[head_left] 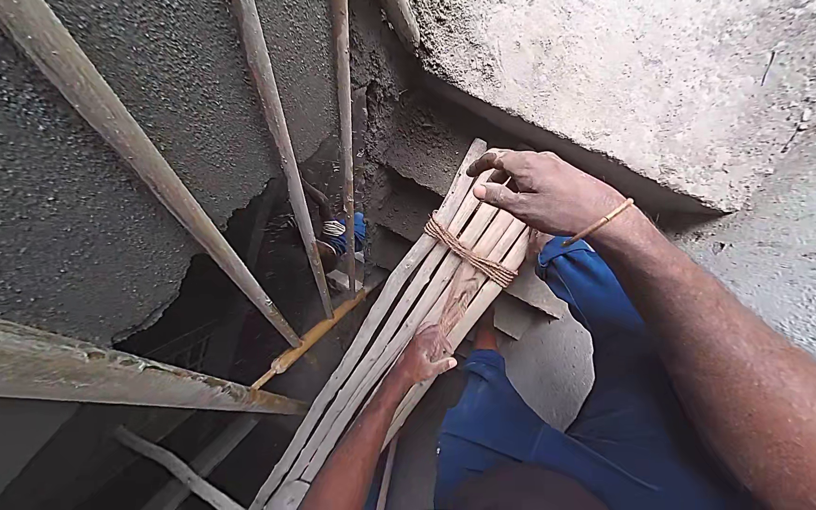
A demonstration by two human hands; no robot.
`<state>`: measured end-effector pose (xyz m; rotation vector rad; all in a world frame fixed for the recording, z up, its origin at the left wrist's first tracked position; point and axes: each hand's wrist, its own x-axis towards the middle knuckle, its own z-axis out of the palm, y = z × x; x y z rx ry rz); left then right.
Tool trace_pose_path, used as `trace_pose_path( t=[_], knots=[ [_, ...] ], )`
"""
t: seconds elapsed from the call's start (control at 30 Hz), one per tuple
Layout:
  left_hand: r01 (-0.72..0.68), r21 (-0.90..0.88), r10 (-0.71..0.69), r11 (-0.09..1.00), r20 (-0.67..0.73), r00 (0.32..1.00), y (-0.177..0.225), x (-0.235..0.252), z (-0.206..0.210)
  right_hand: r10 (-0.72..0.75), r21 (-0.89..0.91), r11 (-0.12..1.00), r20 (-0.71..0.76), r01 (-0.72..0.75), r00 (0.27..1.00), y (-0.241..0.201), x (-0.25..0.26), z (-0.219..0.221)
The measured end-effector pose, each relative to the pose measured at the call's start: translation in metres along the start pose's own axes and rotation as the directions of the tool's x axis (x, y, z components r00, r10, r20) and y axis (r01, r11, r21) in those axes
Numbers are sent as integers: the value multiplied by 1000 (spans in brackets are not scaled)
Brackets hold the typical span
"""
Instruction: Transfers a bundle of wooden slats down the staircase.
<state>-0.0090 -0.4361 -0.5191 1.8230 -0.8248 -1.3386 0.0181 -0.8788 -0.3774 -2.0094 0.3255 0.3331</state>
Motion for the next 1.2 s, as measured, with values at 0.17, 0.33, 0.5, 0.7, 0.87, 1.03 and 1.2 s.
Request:
trace_pose_path(
  t=[0.17,0.33,0.5,0.7,0.87,1.03,1.2],
  knots=[
    [-111,322,96,940,63,993,11,-60,-19,14,17,1000,-46,-13,999,-3,6,-4],
    [570,560,-747,601,141,649,-72,-173,-25,23,-22,999,-2,-23,1000,-7,7,1],
    [541,350,-549,765,-83,831,-63,-101,6,17,-87,996,42,-13,999,-4,11,30],
    [187,175,-83,967,-479,874,-18,-13,8,578,-251,816,385,-521,719,76,9,171],
    [106,348,237,932,-802,549,-6,-46,-35,834,128,149,517,-981,194,199,-73,361],
    [194,277,51,941,-684,728,-31,-99,-58,842,864,-466,499,-189,206,286,-71,451],
    [173,194,-61,966,-476,877,-27,-86,-44,765,796,-569,420,206,488,321,-19,462]
  ],
)
